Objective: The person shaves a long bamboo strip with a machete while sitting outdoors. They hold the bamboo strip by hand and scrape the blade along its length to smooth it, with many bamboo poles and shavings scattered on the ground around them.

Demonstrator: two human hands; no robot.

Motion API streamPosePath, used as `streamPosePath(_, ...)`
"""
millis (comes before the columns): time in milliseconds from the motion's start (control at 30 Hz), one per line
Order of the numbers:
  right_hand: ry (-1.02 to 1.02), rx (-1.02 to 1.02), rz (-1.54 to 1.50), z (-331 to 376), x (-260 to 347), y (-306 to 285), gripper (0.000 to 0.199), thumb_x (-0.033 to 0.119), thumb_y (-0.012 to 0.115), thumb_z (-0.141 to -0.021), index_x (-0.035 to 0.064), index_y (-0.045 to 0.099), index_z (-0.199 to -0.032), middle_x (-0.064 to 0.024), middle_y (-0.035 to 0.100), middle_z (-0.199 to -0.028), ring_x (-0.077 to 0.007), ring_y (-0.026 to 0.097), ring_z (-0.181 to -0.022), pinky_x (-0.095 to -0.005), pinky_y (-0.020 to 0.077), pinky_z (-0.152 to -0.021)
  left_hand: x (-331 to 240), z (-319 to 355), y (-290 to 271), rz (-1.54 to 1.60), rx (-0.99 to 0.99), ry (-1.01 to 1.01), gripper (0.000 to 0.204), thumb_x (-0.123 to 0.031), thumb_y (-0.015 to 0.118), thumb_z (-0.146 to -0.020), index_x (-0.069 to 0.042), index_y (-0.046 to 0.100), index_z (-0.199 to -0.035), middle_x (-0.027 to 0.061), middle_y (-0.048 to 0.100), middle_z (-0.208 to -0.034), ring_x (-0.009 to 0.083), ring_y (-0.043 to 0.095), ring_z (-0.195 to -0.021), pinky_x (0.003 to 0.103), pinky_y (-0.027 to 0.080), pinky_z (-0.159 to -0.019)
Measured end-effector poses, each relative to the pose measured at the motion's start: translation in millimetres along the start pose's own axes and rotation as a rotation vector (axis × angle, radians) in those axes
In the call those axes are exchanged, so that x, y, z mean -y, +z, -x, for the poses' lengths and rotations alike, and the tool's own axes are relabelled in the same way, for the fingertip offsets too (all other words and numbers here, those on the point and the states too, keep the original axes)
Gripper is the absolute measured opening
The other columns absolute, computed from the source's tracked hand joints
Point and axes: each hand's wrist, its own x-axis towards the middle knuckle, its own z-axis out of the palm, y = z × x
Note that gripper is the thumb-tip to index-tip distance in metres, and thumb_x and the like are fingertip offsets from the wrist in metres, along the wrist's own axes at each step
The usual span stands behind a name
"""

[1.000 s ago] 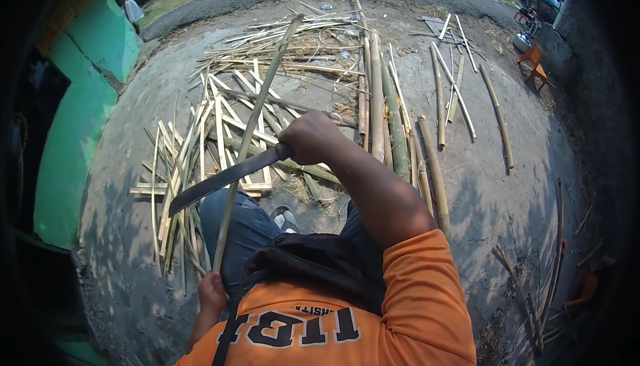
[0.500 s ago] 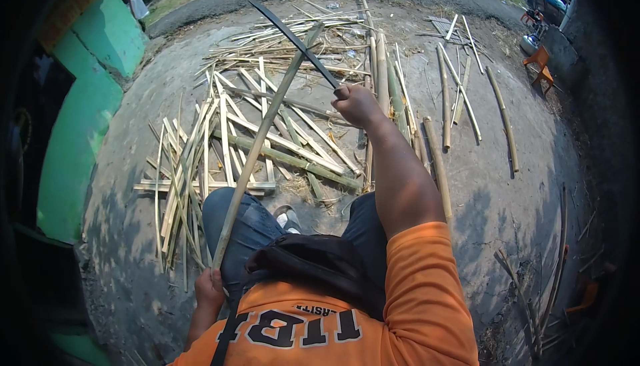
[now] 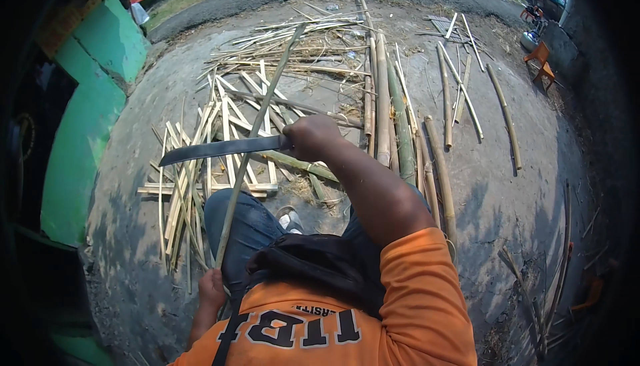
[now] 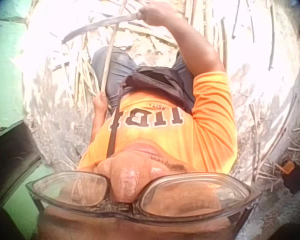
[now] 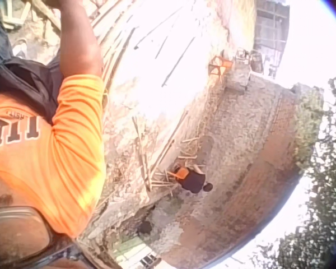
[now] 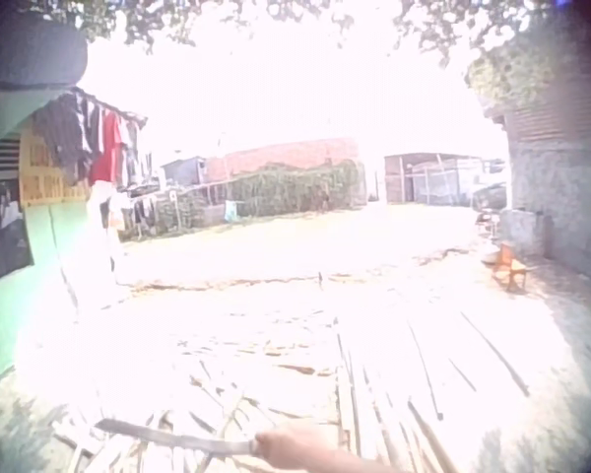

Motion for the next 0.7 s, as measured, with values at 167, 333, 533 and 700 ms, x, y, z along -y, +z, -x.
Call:
streamPosePath(167, -0.365, 0.008, 0.23, -14, 13, 9, 0.006, 0.027, 0.068, -0.082, 0.0211, 0.071, -0.082, -0.0039, 0.072, -0.075, -0.0274, 0.073, -0.077, -0.041, 0.0541, -0.074, 11, 4, 2, 0.066, 0.012, -0.041, 0.058, -0.05, 0.047, -0.105, -0.001, 0.052, -0.075, 0.0244, 0.054, -0.065, 0.05, 0.059, -0.068, 0.051, 0.044, -0.059)
streamPosePath(333, 0.698, -0.334, -0.298, -17, -117, -2, 0.022, 0.03, 0.063, -0.092, 0.0201, 0.077, -0.105, -0.0164, 0.075, -0.101, -0.0351, 0.072, -0.093, -0.0448, 0.0568, -0.086, 7, -8, 7, 0.002, -0.003, 0.018, 0.06, -0.053, 0.047, -0.105, 0.0, 0.054, -0.076, 0.0255, 0.055, -0.064, 0.0512, 0.061, -0.07, 0.053, 0.045, -0.059)
streamPosePath(533, 0.618, -0.338, -0.15, -4, -108, -9, 0.025, 0.029, 0.07, -0.085, 0.0126, 0.076, -0.103, -0.0168, 0.075, -0.102, -0.0349, 0.072, -0.095, -0.0455, 0.0562, -0.088, 6, -6, -8, -0.031, 0.068, -0.046, 0.058, -0.051, 0.048, -0.104, 0.0, 0.056, -0.077, 0.0258, 0.057, -0.065, 0.0512, 0.062, -0.07, 0.054, 0.045, -0.06)
streamPosePath(700, 0.629, -0.357, -0.156, 12, -114, -36, 0.031, 0.04, 0.073, -0.087, 0.0158, 0.074, -0.106, -0.0135, 0.075, -0.1, -0.0338, 0.072, -0.095, -0.0449, 0.0551, -0.087, 5, -9, -4, 0.006, 0.029, 0.013, 0.057, -0.05, 0.048, -0.104, -0.001, 0.054, -0.077, 0.0252, 0.055, -0.065, 0.0502, 0.06, -0.067, 0.052, 0.044, -0.059)
